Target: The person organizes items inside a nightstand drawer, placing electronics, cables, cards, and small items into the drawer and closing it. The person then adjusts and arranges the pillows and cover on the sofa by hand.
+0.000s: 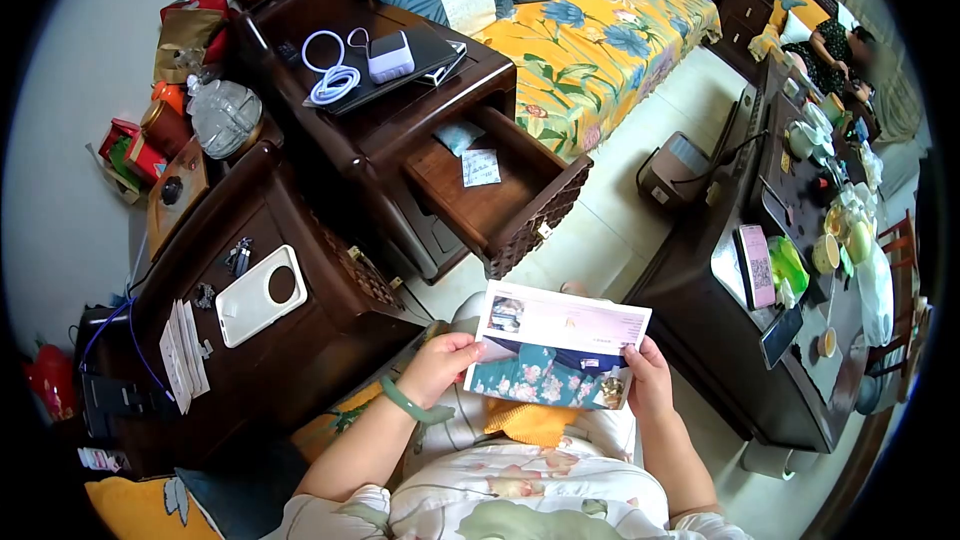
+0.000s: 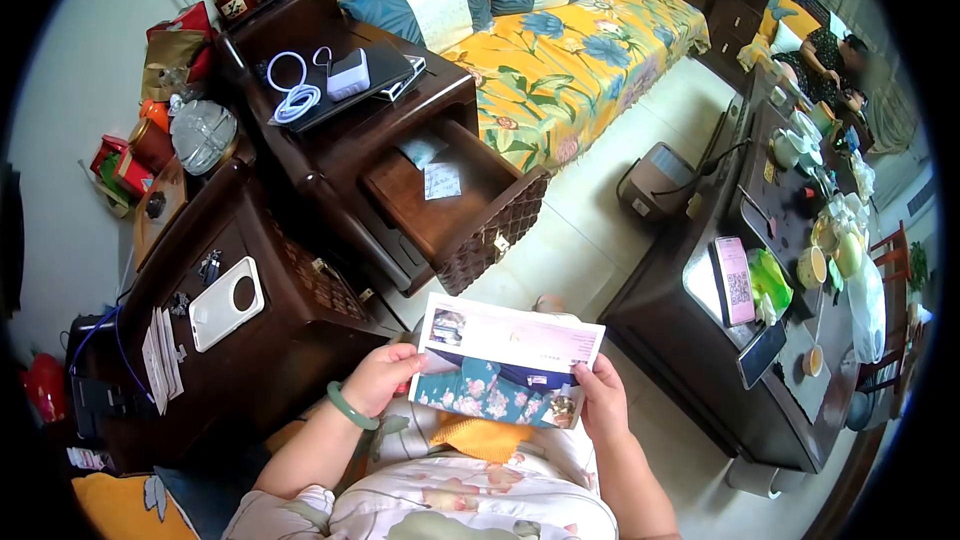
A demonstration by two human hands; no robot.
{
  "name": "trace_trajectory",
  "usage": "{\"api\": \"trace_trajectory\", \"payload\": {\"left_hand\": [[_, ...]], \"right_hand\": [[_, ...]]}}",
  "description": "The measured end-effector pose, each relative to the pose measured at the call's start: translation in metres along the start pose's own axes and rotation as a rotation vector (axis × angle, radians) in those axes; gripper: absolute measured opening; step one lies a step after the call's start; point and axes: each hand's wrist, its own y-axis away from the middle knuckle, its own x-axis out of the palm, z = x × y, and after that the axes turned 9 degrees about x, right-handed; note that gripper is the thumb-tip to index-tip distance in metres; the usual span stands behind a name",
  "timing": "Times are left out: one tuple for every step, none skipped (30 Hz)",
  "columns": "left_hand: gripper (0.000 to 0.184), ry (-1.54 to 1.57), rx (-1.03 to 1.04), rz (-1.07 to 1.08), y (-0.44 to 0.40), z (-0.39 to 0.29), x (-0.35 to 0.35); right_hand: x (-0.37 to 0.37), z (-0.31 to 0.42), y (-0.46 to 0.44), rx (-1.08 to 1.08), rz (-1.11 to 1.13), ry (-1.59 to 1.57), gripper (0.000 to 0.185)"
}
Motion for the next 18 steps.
{"api": "trace_trajectory", "payload": {"left_hand": [[0.024,-0.028,-0.001,-0.019,-0.001,0.005,-0.001],[0.023,-0.016,0.037,-0.045,-0.002,0.009,-0.002],[0.023,-0.005,0.076,-0.073,-0.003,0.013,-0.002],[0.022,0.005,0.116,-0.100,-0.003,0.015,-0.003],[0.022,-0.002,0.128,-0.099,-0.004,0.017,-0.006],[0.022,-0.007,0.140,-0.098,-0.004,0.018,-0.009],[0.021,-0.011,0.152,-0.096,-0.003,0.017,-0.010],[0.021,0.073,0.163,-0.170,-0.003,0.016,-0.007],[0.021,0.158,0.175,-0.243,-0.002,0.010,0.000],[0.021,0.241,0.186,-0.316,-0.001,0.007,0.005],[0.023,0.346,0.188,-0.245,-0.003,0.011,0.003],[0.025,0.448,0.192,-0.173,-0.004,0.014,0.001],[0.028,0.550,0.196,-0.100,-0.005,0.016,0.001],[0.034,0.422,0.148,-0.066,-0.006,0.021,0.011],[0.035,0.323,0.135,0.026,-0.006,0.023,0.024],[0.036,0.224,0.121,0.117,-0.006,0.025,0.036],[0.032,0.164,0.119,0.158,-0.007,0.024,0.050],[0.030,0.103,0.117,0.200,-0.008,0.024,0.060]], "right_hand": [[0.005,0.003,0.002,0.009,-0.019,0.007,0.024],[0.006,0.007,0.004,0.042,-0.023,0.058,0.024],[0.006,0.011,0.007,0.074,-0.025,0.109,0.023],[0.004,0.014,0.007,0.107,-0.027,0.160,0.022],[-0.003,0.015,0.005,0.076,-0.011,0.292,0.019],[-0.007,0.020,0.005,0.097,0.008,0.361,0.018],[-0.009,0.027,0.007,0.117,0.026,0.430,0.017],[-0.008,0.032,0.010,0.137,0.042,0.500,0.016],[-0.002,0.036,0.012,0.103,0.047,0.358,0.015],[-0.002,0.035,0.012,0.062,0.042,0.212,0.015],[0.000,0.035,0.011,0.017,0.022,0.142,0.016],[0.004,0.036,0.010,-0.028,0.003,0.071,0.016],[0.020,0.040,0.012,-0.054,-0.011,0.005,0.019],[0.018,0.033,0.008,-0.096,0.023,-0.055,0.021],[0.015,0.023,0.004,-0.106,0.019,-0.074,0.021],[0.015,0.014,0.001,-0.115,0.014,-0.093,0.021],[0.023,0.008,0.001,-0.101,0.025,-0.117,0.021],[0.036,0.004,0.001,-0.070,-0.010,-0.138,0.020]]}}
